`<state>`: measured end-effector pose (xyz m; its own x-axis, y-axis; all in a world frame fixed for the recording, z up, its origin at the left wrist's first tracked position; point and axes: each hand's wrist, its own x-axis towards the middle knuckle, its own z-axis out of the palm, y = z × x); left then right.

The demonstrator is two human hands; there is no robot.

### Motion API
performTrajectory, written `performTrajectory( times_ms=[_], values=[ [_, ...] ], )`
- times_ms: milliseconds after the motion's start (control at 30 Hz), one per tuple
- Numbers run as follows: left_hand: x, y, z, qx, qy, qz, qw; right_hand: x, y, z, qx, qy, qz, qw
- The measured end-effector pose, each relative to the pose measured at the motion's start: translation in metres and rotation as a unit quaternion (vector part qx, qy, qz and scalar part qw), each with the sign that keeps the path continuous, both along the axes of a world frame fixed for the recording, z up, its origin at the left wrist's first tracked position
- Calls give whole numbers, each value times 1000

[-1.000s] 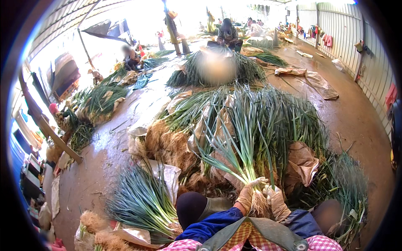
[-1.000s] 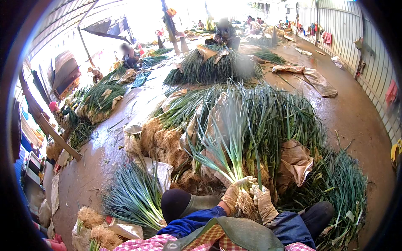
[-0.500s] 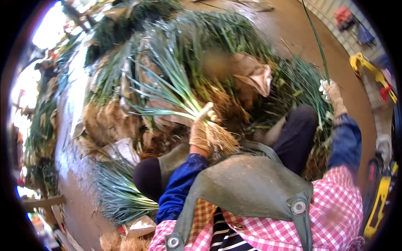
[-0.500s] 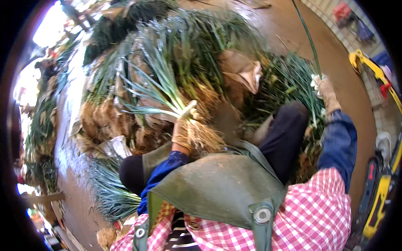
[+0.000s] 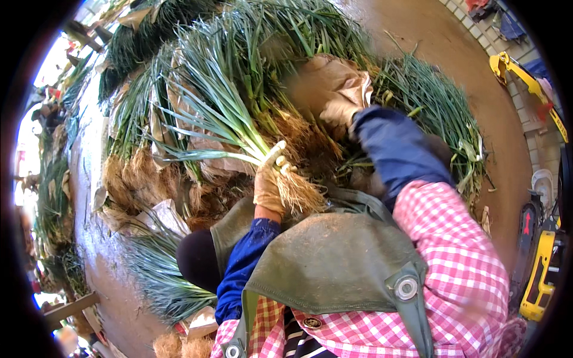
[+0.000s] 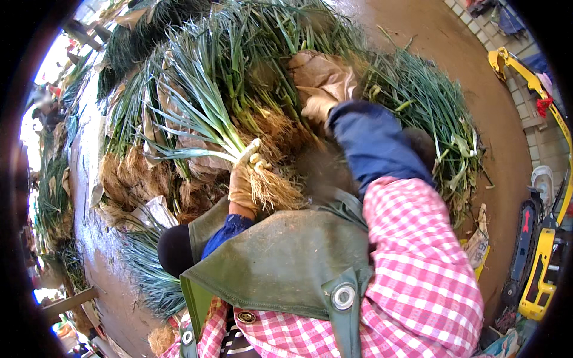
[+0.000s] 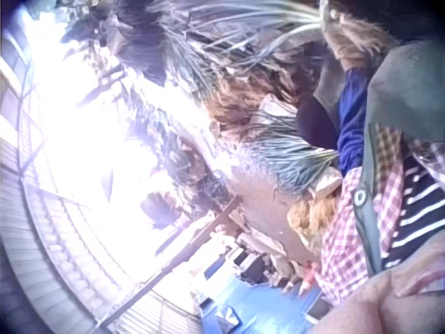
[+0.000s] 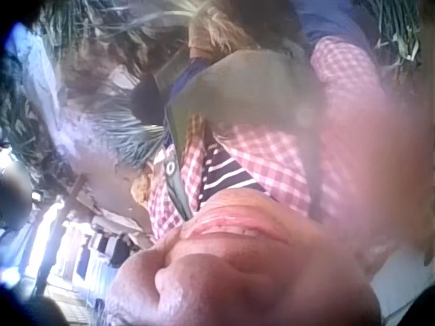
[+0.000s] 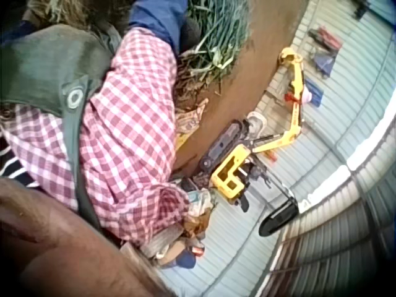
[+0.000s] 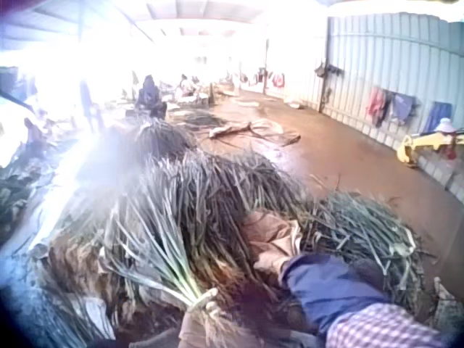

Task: The person cleans scallions by hand, removing the outer layers and roots from individual stalks before placing them into a bundle.

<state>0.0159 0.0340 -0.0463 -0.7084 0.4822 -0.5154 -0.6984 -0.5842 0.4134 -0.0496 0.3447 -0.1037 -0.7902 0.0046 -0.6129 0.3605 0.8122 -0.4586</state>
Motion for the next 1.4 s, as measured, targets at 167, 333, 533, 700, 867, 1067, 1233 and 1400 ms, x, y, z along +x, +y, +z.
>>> performTrajectory(
  times_ms=[167,333,533,700,867,1067,1233,1400],
  values=[
    [-4,0,-5,34,-6,-10,999,5,-55,-70,64,130,-341,929],
    [-4,1,-10,28,-8,6,1000,-8,-35,21,-368,186,-383,827],
    [0,13,-7,55,10,-29,998,12,-104,86,-594,111,-345,718],
    [14,19,-25,50,-45,-19,998,14,-151,38,-623,75,-380,679],
    [16,19,-40,22,5,-40,999,9,-132,27,-519,125,-348,770],
    [13,-4,-33,-51,28,-34,998,-11,-113,58,-174,67,-139,973],
    [14,5,-32,-42,24,-38,998,-9,-108,55,17,191,-67,979],
    [20,18,-15,-10,14,-39,999,0,-101,44,-103,259,-162,947]
  ],
)
